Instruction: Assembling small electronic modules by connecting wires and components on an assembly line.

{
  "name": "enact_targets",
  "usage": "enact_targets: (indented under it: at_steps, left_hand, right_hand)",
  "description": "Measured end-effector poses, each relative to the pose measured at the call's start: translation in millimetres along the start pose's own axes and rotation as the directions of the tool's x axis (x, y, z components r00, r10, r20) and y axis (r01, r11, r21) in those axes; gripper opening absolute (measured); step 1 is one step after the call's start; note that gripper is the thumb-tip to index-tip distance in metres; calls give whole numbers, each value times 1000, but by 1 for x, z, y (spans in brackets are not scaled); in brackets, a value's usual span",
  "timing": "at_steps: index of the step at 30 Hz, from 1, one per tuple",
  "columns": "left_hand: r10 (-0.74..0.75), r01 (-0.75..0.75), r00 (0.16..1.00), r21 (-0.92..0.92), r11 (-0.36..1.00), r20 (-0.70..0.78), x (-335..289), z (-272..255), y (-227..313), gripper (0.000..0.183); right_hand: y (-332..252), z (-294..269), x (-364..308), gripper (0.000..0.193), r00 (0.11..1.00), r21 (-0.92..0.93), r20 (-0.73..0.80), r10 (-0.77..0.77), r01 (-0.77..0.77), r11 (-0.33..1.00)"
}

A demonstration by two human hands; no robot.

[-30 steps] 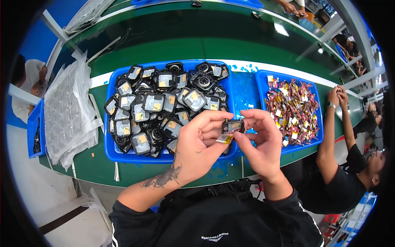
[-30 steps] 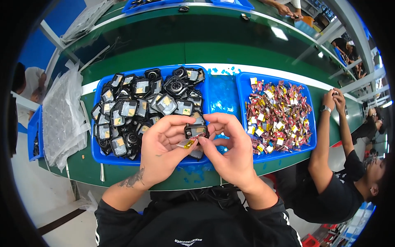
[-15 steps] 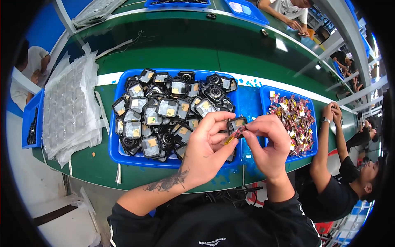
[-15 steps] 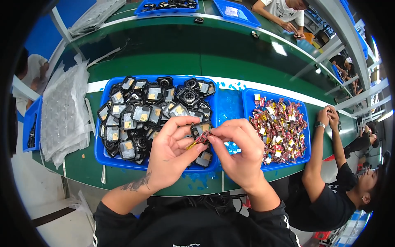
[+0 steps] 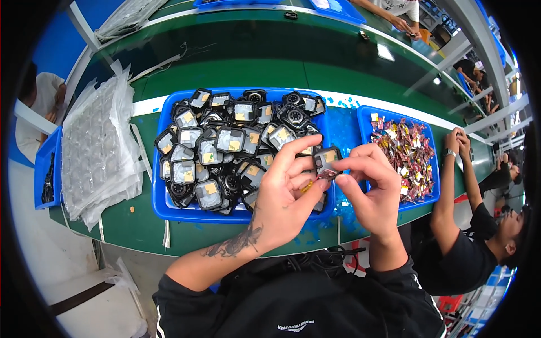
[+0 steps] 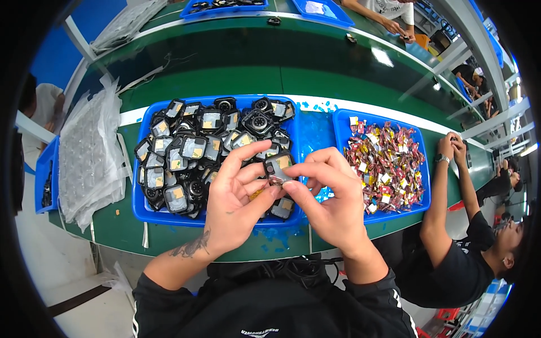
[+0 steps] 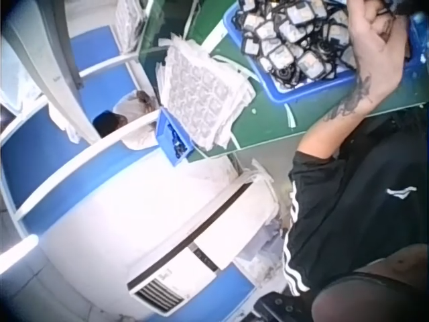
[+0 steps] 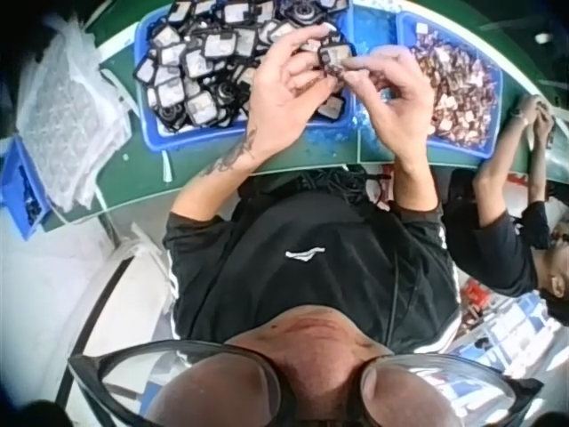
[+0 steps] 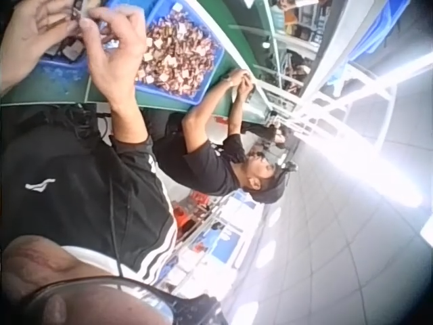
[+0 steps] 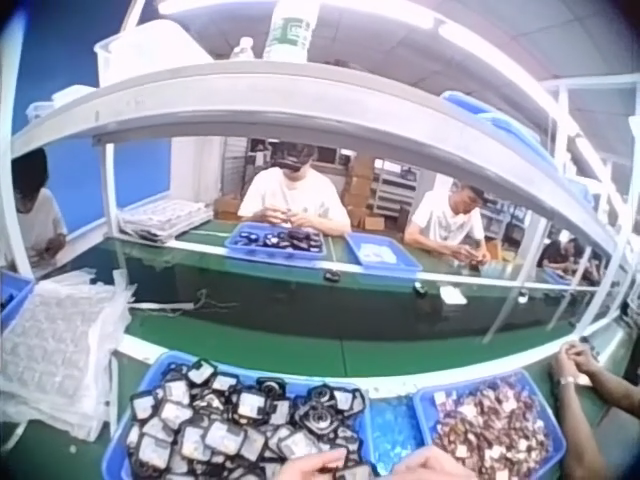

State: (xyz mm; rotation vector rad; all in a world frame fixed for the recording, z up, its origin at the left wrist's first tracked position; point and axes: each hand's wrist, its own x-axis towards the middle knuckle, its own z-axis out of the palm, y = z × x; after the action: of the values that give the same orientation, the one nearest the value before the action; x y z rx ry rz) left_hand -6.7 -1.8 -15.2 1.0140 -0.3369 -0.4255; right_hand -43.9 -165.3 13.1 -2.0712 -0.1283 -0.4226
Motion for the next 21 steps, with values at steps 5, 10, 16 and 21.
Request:
enact_targets:
  at_steps: [5, 10, 16, 21]
  left_hand:
    - [103, -107, 994, 117, 987, 40, 0, -9, -7, 37]
    - [-44, 40, 998, 105, 994, 38, -2, -4, -3, 25]
    - [-63, 63, 998, 17, 998, 24, -1, -7, -9, 19]
    - [-163, 162, 987, 68, 984, -2, 0, -7, -5, 19]
  right_hand:
    - [-3, -1, -3, 14, 998, -16, 63, 6, -5, 1000]
    - [0, -3, -3, 10, 997, -17, 66, 36, -35, 999]
    - [5, -2, -8, 11, 997, 48, 47, 63, -65, 997]
    - [4, -8, -6, 14, 998, -58, 56, -8, 11, 998]
